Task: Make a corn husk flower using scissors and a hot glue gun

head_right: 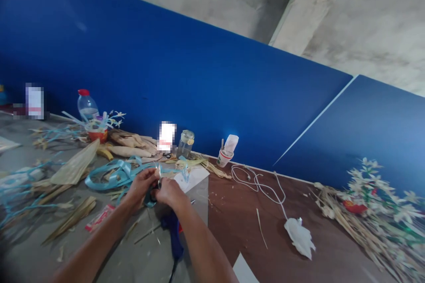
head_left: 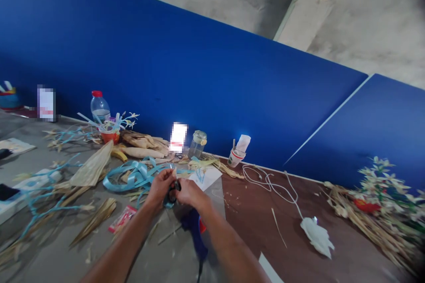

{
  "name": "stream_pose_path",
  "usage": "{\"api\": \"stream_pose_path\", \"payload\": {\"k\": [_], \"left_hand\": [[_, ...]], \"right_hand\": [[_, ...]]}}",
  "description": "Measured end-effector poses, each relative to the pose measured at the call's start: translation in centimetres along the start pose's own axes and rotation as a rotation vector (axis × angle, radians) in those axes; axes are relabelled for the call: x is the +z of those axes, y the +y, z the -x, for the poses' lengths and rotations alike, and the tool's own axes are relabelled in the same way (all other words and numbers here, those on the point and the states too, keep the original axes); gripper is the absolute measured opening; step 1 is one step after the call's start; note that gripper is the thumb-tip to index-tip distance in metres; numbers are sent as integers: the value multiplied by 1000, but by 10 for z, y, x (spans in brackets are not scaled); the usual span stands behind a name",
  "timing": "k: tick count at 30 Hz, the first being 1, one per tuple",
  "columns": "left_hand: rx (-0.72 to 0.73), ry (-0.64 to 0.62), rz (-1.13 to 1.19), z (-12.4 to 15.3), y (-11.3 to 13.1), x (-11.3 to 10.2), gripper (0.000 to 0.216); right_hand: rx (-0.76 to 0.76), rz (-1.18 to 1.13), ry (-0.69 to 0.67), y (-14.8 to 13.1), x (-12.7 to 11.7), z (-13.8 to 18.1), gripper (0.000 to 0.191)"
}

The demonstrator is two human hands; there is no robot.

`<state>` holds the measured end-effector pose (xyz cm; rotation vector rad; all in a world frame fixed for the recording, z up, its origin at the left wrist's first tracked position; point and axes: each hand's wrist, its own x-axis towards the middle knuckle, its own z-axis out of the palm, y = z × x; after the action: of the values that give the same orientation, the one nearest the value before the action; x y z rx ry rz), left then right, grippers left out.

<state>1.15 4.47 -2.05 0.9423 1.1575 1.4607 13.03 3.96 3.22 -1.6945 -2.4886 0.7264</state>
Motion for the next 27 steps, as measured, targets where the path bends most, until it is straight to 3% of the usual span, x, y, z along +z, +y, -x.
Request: {"api": "stream_pose_path", "payload": {"k": [3,7,10,13,16,18,19,22,27], "left_hand": [[8,25,-30,-1,0,0,29],[5,63,-25,-4,-2,-1,29],[14,62,-22,-4,-1,-2,28],[39,51,-20,-3,2,-2,28],[49,44,1,-1,4,2,31],[58,34,3,1,6,4,33],[62,20,1,2,7,5,33],[56,-57,-5,5,9,7,33],[51,-150,-34,6,9,6,34]], "right_hand": [[-34,2,-28,-2,-2,2,30],[-29,173,114,-6,11,5,41],[-35,216,119,-9,17,8,26],[-24,167,185,-7,9,8,20],[15,-187,397,0,-6,1,21],[7,-311,429,6,-9,-7,17],[-10,-489,441,8,-8,-11,12],[-8,-1091,419,12,5,-23,3],[89,-1392,328,17,23,-32,12]]}}
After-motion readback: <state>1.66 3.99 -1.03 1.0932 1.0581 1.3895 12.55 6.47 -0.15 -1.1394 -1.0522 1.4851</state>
